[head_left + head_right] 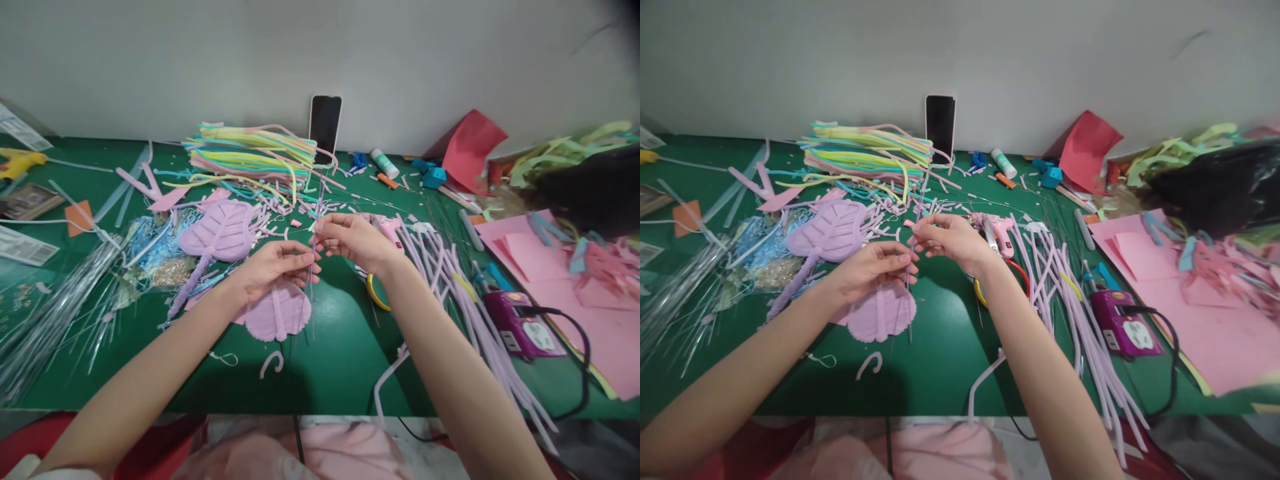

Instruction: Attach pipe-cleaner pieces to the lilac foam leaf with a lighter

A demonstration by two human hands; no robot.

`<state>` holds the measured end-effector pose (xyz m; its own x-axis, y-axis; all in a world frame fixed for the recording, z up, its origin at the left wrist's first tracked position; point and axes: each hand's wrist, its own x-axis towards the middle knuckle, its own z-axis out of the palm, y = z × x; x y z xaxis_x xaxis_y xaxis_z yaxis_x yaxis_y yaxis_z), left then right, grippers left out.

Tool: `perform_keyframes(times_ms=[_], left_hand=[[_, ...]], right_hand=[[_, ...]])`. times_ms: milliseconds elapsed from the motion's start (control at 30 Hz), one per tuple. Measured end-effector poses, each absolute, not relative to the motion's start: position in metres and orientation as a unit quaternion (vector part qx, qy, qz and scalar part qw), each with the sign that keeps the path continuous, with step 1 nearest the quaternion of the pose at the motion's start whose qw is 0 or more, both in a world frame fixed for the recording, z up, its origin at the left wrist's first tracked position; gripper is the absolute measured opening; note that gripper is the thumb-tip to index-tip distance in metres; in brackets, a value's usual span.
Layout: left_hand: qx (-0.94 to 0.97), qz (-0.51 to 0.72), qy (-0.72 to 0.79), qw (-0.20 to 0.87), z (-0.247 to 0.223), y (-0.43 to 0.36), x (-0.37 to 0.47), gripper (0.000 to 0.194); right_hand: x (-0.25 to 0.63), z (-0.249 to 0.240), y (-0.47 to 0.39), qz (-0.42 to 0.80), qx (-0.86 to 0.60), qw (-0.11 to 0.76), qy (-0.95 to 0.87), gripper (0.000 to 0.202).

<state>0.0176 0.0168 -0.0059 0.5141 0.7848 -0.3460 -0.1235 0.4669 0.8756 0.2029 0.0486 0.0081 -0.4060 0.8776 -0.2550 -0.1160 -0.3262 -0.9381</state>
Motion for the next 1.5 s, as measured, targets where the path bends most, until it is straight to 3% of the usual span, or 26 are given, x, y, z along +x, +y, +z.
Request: perform_keyframes(times_ms=[1500], left_hand=[[0.430,0.276,0.445,0.735,-0.012,0.011,0.018,0.033]], right_hand=[[0.202,-0.004,0.046,0.694,-0.429,0.337,-0.470,0.023]])
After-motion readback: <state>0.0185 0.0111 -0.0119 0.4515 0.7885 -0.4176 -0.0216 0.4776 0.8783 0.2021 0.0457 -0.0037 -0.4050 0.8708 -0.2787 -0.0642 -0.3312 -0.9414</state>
